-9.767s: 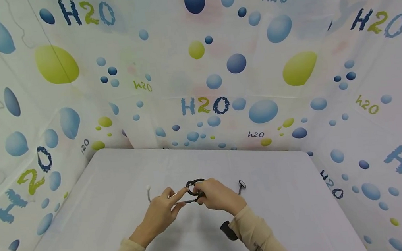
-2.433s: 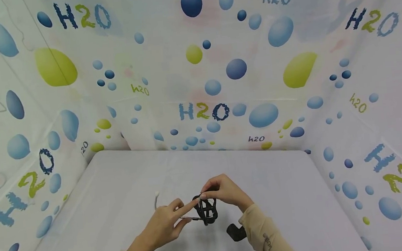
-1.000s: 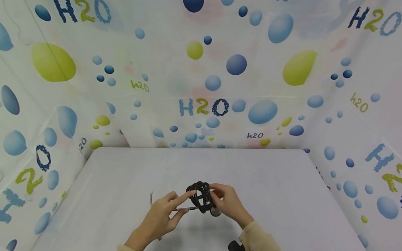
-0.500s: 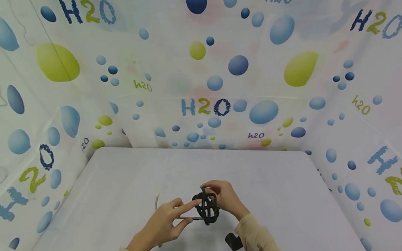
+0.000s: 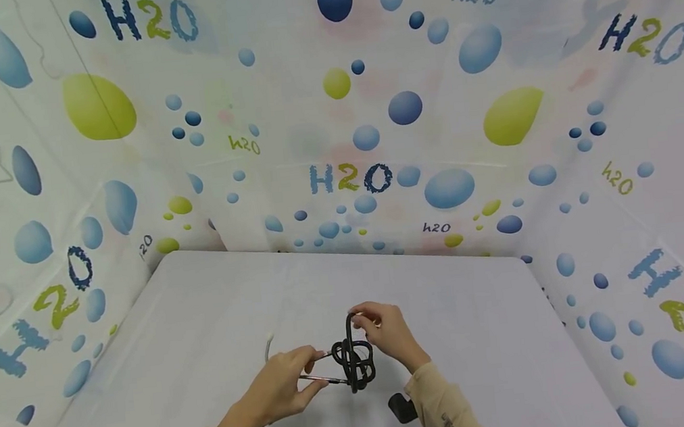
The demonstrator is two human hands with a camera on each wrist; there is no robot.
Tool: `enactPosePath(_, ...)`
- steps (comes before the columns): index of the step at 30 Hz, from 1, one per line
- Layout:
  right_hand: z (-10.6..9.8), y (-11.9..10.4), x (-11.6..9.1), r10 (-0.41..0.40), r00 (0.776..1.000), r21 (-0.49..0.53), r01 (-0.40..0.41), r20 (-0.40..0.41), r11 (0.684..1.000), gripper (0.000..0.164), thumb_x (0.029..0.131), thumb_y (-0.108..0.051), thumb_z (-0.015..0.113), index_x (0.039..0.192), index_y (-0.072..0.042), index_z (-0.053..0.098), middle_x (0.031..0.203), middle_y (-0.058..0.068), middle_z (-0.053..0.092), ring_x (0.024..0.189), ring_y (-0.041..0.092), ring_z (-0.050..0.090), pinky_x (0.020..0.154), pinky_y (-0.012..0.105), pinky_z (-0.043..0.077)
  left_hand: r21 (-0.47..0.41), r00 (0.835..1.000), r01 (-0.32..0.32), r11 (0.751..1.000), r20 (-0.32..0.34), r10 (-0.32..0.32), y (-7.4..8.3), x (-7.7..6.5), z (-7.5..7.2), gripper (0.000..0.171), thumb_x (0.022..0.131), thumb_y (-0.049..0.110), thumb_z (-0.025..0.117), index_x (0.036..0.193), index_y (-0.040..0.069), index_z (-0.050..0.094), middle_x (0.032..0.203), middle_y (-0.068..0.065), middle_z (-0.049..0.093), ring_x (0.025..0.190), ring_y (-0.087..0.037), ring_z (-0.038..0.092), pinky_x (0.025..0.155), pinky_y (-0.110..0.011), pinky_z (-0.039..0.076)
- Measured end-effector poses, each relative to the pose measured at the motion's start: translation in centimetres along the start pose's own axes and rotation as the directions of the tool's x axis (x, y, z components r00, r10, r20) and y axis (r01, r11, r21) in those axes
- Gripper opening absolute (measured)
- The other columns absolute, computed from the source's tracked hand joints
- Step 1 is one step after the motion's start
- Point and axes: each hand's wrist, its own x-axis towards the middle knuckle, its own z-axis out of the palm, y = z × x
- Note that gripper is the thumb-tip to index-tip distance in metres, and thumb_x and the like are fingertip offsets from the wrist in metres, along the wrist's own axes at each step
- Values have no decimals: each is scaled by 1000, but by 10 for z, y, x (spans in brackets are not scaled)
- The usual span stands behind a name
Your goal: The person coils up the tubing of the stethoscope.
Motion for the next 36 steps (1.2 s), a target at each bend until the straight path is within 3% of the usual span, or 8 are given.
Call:
enactPosePath(3,-3,-3,3,-94,992,-61,90,-80,994,13,87,2,63,98,-2,67,78,3,70,68,12,62,61,27,51,-11,1000,10,1000,29,-10,-1,-1,1,32,73,19,79,95,8,57,72,4,59,58,-2,50,52,-13,39)
enactPosePath(8,-7,-11,7,-216,956,-112,196,-200,974,14,84,8,63,94,-1,65,79,5,66,69,12,61,55,19,49,-24,997,48,999,60,-47,-2,-1,1,29,75,19,78,94,8,59,76,3,62,59,-3,50,53,-14,40)
enactPosePath(12,-8,-20,11,-296,923,-137,269,-246,953,14,83,11,62,94,2,64,82,10,65,69,16,61,51,12,46,-24,996,56,998,69,-54,-2,-1,1,27,76,20,78,91,9,58,74,4,61,58,-3,49,52,-14,40)
enactPosePath(15,-10,-23,15,-309,916,-143,280,-255,949,14,83,11,62,94,3,65,82,11,65,69,16,60,52,13,47,-35,998,26,999,58,-24,-1,0,2,25,77,21,76,90,9,58,75,4,62,60,-2,49,54,-15,41)
enactPosePath(21,-9,-17,16,-219,966,-96,207,-139,974,12,84,5,65,95,0,67,82,7,68,71,14,62,62,27,53,-53,998,-60,997,4,60,2,1,2,28,76,22,77,92,9,58,80,3,65,63,-2,56,58,-14,45)
enactPosePath(25,-6,-4,12,-84,997,-50,83,1,995,9,87,-3,65,95,-4,69,85,5,70,73,13,64,67,31,52,-46,994,-96,994,-53,93,1,2,4,34,78,25,76,101,6,61,86,0,67,65,-4,59,60,-16,48)
enactPosePath(30,1,8,0,118,975,124,-143,190,982,8,88,-7,65,94,-1,62,84,11,70,73,15,66,65,26,49,-58,983,-114,992,-151,104,-7,-1,5,37,81,28,74,104,1,63,85,-4,66,59,-2,52,56,-13,45)
enactPosePath(36,8,2,-17,192,962,286,-242,194,927,7,88,2,61,89,7,56,84,20,68,70,6,62,60,25,48,-68,968,-99,993,-236,81,-20,1,3,38,83,30,73,104,-1,65,85,-4,67,59,-3,53,56,-10,43)
